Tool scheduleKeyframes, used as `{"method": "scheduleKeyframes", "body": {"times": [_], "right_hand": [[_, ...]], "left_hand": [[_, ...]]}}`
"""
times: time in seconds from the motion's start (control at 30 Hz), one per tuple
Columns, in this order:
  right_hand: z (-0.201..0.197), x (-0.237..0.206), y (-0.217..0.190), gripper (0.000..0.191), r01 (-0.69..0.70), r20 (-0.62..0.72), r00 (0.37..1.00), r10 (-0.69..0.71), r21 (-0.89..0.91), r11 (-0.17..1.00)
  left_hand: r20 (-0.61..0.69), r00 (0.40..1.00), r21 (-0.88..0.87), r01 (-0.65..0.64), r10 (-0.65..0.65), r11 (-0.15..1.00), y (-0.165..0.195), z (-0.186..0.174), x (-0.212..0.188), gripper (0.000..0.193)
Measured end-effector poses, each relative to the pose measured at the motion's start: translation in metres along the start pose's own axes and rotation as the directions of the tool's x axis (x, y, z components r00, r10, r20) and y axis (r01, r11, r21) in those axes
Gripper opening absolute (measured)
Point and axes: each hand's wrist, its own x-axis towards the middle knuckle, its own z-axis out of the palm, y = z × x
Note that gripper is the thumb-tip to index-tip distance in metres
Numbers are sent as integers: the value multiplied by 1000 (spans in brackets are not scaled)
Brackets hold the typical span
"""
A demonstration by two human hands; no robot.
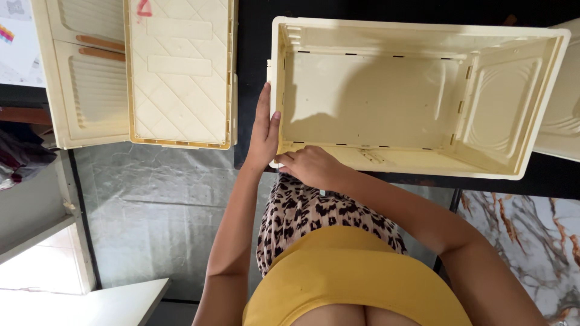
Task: The person takes apart a beige plastic storage cabinet on a dark table, separating its side panels, drawer and door assembly, then fits the drawer back into the frame and attaches the louvered double-door panel, pressing the parts to snap them together.
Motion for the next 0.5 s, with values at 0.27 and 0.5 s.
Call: {"method": "scheduleKeyframes", "body": {"times": [0.27,0.5], "right_hand": [[1,11,16,30,-108,195,975,105,8,994],[8,12,22,37,-2,-4,1000,2,-33,999]], "left_hand": [[13,999,70,-30,29,997,-9,-2,0,58],[-11,1000,87,9,-8,996,-19,2,-3,58]]}}
